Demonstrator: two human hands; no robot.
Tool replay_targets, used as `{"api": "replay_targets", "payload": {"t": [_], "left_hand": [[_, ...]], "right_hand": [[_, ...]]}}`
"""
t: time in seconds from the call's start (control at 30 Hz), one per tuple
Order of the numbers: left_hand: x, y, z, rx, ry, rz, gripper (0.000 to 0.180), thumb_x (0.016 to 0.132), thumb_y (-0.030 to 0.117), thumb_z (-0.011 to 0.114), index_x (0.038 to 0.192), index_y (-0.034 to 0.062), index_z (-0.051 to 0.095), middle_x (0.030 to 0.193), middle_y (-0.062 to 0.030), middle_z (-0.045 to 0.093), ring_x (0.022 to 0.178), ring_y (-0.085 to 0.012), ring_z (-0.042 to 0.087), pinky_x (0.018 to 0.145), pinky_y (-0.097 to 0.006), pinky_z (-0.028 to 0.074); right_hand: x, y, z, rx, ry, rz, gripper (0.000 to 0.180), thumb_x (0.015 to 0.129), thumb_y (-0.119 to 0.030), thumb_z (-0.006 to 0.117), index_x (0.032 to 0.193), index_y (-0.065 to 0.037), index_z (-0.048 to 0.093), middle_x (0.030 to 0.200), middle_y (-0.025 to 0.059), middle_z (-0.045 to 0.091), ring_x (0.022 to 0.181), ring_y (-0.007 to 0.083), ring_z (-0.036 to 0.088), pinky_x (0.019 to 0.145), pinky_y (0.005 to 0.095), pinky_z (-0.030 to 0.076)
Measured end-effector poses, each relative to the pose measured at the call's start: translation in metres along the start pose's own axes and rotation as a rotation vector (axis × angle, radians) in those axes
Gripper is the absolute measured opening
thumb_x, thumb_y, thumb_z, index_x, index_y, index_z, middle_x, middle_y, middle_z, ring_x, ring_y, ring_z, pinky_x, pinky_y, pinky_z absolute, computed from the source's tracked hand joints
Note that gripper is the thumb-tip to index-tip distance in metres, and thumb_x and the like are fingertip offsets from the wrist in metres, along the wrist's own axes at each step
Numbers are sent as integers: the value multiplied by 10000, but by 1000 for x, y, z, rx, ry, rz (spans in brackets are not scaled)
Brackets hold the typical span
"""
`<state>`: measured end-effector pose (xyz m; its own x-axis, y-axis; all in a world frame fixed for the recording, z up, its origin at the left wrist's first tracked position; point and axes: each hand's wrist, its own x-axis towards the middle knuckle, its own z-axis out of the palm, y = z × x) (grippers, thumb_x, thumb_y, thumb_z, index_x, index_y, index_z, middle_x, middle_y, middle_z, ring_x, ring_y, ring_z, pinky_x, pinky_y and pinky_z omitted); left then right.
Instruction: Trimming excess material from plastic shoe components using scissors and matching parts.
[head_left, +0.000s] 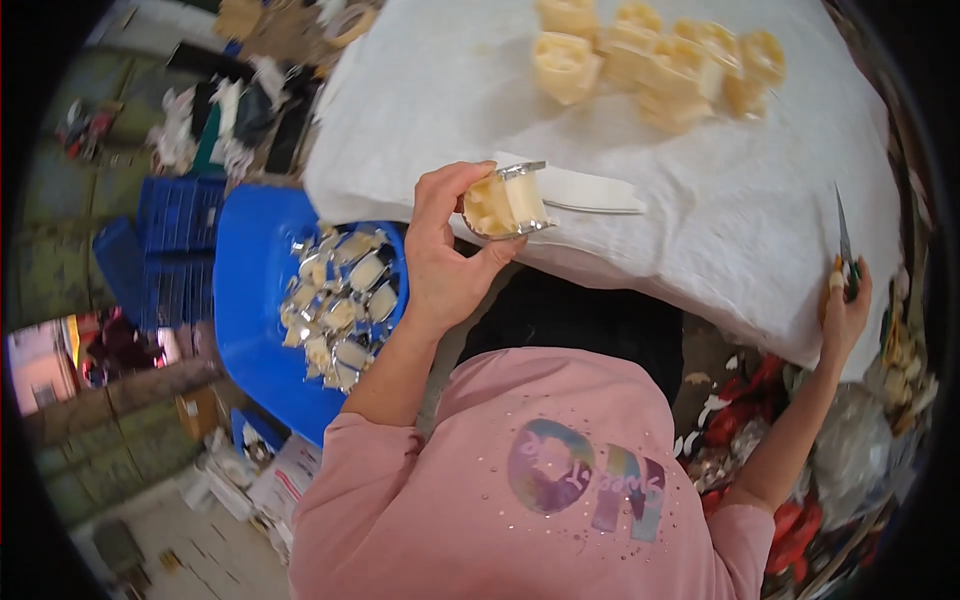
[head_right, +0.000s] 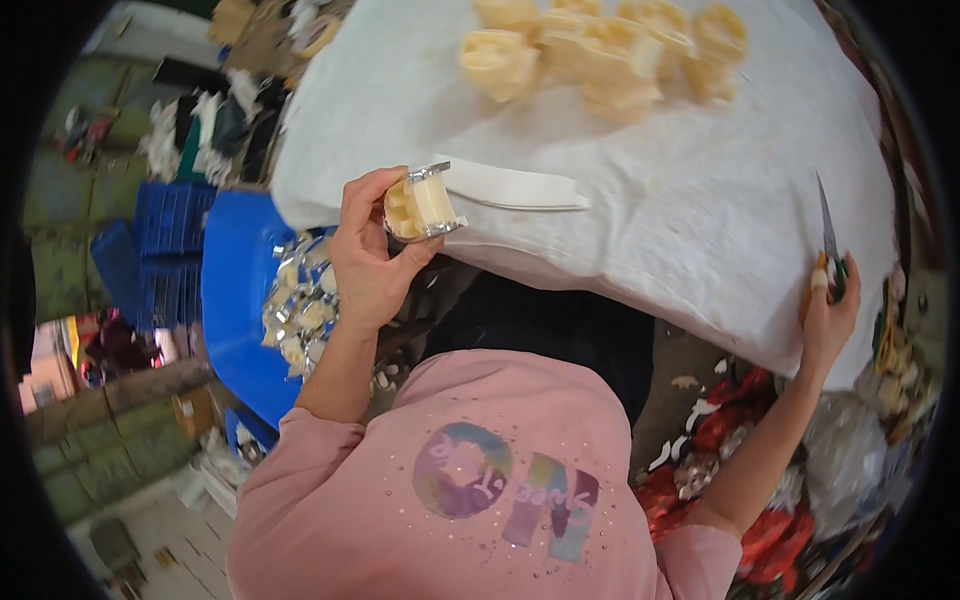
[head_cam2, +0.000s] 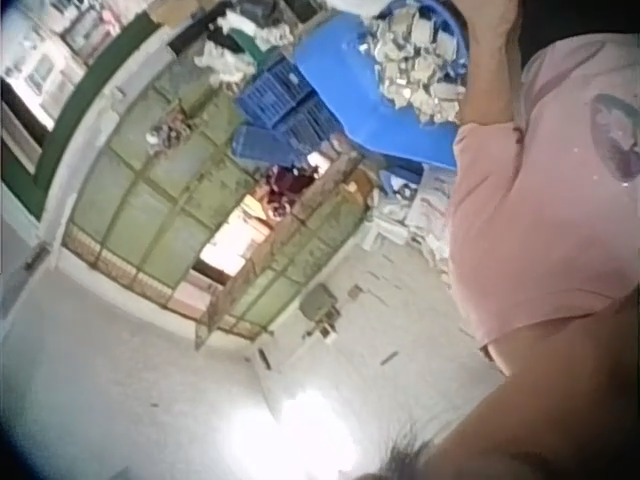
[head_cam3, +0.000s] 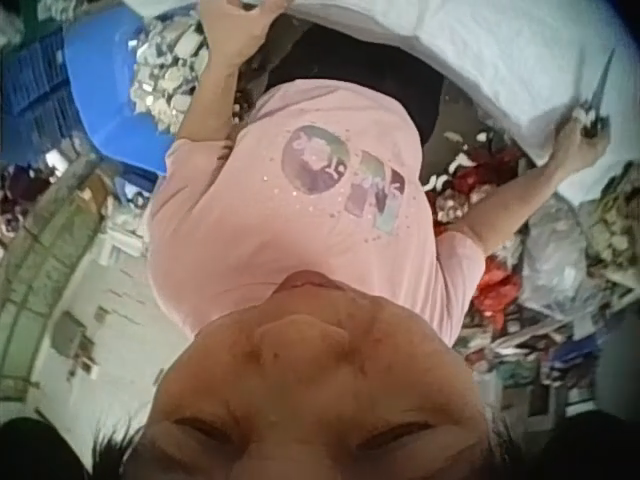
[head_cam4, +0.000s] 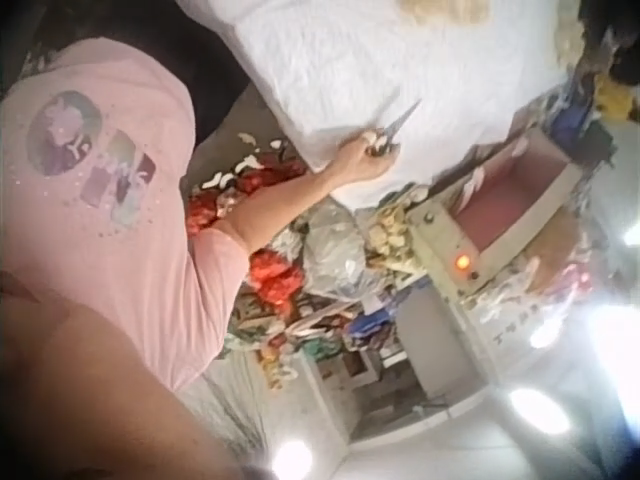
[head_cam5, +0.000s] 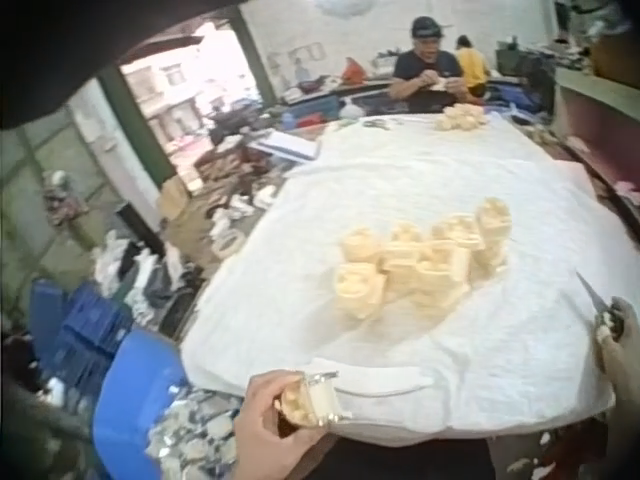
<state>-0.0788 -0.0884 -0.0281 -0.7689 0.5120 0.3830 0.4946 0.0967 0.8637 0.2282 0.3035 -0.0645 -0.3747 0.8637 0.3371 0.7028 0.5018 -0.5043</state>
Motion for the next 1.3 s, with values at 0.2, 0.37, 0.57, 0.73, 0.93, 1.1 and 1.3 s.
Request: {"api": "replay_targets", "payload": {"t": [0.2, 0.37, 0.57, 0.73, 0.93, 1.1, 1.3], "left_hand": [[-34, -30, -75, 632, 309, -88, 556, 599, 53, 770, 1122, 67, 581, 1112, -120, 565, 1070, -307, 501, 945, -401, 384], [-123, -101, -187, 1138, 465, -267, 599, 630, 105, 759, 1181, 22, 539, 1168, -172, 540, 1107, -336, 466, 959, -433, 344], [-142, -110, -198, 1263, 665, -885, 687, 708, 265, 731, 1320, 90, 472, 1220, -209, 510, 1166, -370, 429, 958, -475, 346], [-59, -68, -116, 1035, 437, -176, 567, 799, 153, 608, 1330, 47, 440, 1275, -192, 444, 1207, -368, 364, 1025, -468, 263], [3, 5, 37, 432, -99, 304, 464, 700, -36, 598, 1159, -2, 539, 1121, -191, 519, 1055, -350, 492, 944, -435, 363], [2, 44, 122, 196, -473, 537, 442, 643, -22, 651, 1076, 36, 591, 1065, -155, 532, 974, -322, 516, 864, -424, 374], [5, 30, 123, 266, -598, 541, 390, 653, 30, 672, 1039, 76, 634, 1067, -115, 530, 988, -305, 514, 860, -437, 362]], "right_hand": [[-2, -1, 22, -552, 98, -124, 417, 847, -221, 595, 1243, -94, 562, 1009, 155, 632, 899, 307, 591, 831, 419, 438], [-10, -18, 25, -577, 239, -153, 393, 806, -244, 602, 1180, -124, 607, 1026, 166, 611, 999, 347, 524, 857, 472, 402], [-14, -33, 22, -528, 256, -71, 377, 789, -239, 620, 1154, -144, 617, 1076, 142, 538, 1051, 341, 455, 883, 495, 364], [-16, -43, 26, -394, 164, 50, 425, 773, -220, 628, 1185, -127, 589, 1098, 167, 482, 1090, 347, 390, 915, 501, 318], [-10, -34, 10, -404, 144, 157, 465, 766, -217, 631, 1217, -126, 561, 1109, 179, 459, 1075, 365, 378, 906, 515, 305], [-9, -34, -2, -300, 56, 66, 498, 750, -205, 659, 1226, -103, 554, 1124, 214, 451, 1064, 373, 408, 891, 506, 334], [-14, -25, -6, -187, 136, 33, 458, 746, -146, 664, 1181, -40, 566, 1172, 222, 464, 1079, 392, 434, 909, 449, 377]]}}
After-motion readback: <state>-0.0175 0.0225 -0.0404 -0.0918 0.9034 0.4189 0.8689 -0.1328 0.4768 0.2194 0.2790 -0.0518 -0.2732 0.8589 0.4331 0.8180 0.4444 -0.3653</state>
